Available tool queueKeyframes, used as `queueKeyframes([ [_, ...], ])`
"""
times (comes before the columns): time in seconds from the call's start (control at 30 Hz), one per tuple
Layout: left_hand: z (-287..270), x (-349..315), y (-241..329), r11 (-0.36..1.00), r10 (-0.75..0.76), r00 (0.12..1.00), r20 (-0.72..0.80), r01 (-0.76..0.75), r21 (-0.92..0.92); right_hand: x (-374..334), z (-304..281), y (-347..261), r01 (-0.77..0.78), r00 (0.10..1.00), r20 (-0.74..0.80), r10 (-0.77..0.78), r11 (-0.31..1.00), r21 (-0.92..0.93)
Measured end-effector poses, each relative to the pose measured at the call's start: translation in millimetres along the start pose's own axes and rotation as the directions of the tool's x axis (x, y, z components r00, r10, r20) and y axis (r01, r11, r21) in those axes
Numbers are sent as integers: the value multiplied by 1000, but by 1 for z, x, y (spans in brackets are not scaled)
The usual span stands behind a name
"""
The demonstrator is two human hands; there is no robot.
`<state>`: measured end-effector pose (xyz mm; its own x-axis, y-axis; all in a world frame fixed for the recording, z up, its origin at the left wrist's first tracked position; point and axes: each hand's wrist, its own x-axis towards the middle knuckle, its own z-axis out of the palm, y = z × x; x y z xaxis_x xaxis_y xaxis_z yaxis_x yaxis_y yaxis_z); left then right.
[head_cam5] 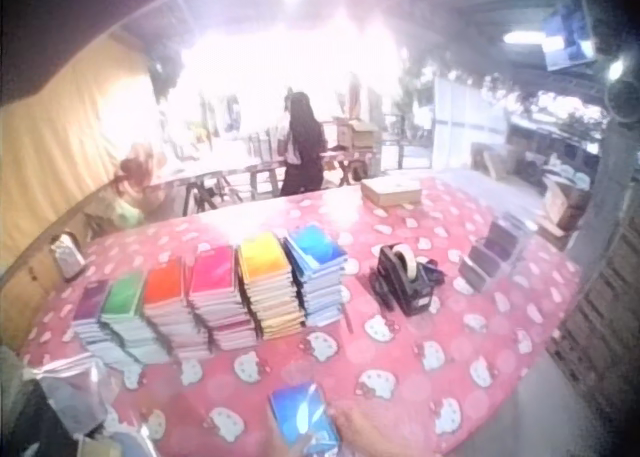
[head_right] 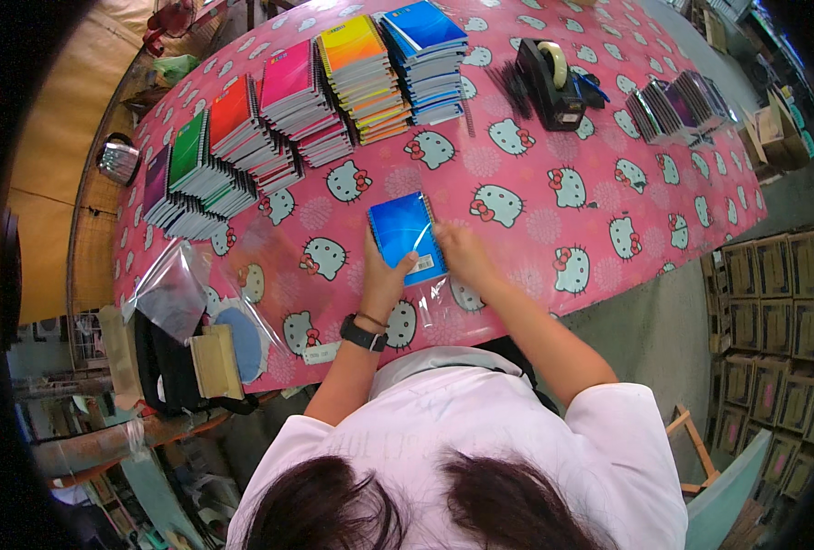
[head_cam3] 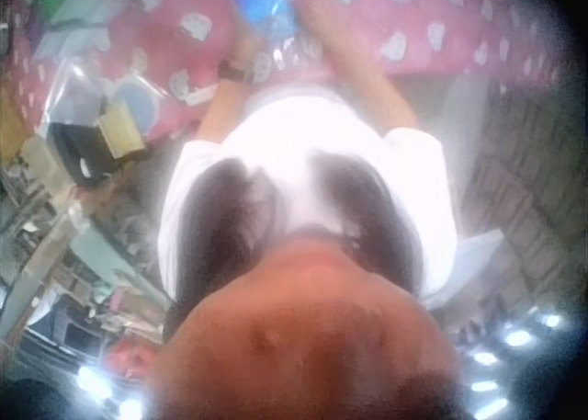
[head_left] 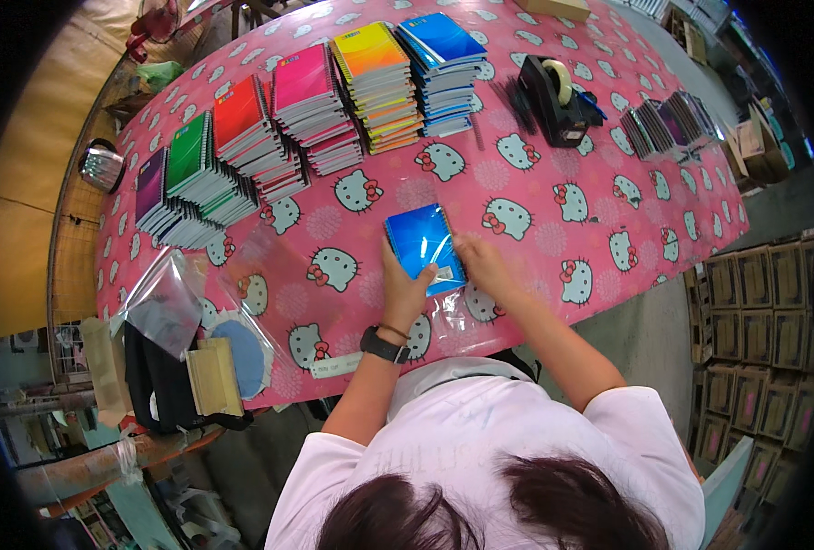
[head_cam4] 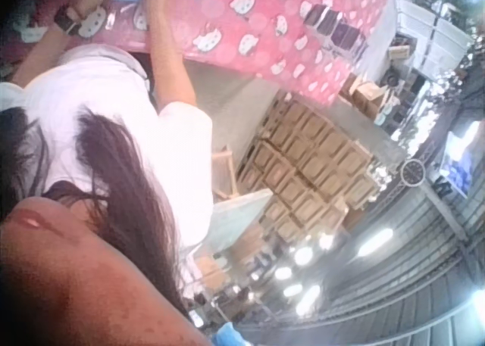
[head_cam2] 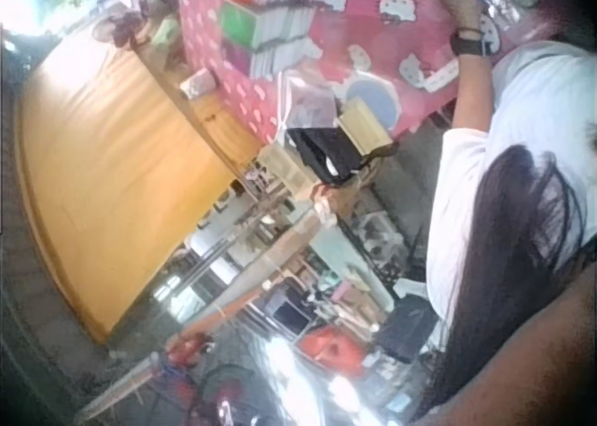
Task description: The person places notebooks into plastic bags, folds the bags, and applies tape from a dispenser to seal them.
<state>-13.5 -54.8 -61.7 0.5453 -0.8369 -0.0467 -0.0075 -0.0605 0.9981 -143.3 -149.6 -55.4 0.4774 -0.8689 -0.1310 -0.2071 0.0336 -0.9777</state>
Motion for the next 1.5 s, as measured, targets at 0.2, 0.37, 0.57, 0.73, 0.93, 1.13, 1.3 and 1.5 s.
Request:
queueKeyframes([
  [0.2,-25,-14,8,993,-85,996,-20,83,-80,-12,28,-10,69,997,44,-67,997,-44],
  [0.37,-24,-18,2,935,-127,991,31,131,-329,0,17,17,155,988,45,-148,957,-247],
  [0.57,-16,-18,-21,997,-10,996,-86,4,-79,-11,17,-19,488,870,399,-290,384,-784],
  [0.73,-12,-18,-28,999,-2,998,-61,0,-40,-9,17,-20,558,827,457,-328,379,-738],
  [0.93,-13,-16,-26,996,84,995,-60,-81,47,-13,16,-24,513,850,443,-285,258,-818],
  [1.13,-14,-19,-14,970,17,999,-42,-6,243,-19,24,-28,395,906,328,-269,254,-883],
  [1.3,-15,-17,-16,975,43,999,-21,-38,221,-22,28,-31,345,918,269,-292,254,-904],
  [1.5,-14,-19,-19,969,27,1000,-15,-23,247,-24,38,-29,331,927,254,-275,288,-898],
])
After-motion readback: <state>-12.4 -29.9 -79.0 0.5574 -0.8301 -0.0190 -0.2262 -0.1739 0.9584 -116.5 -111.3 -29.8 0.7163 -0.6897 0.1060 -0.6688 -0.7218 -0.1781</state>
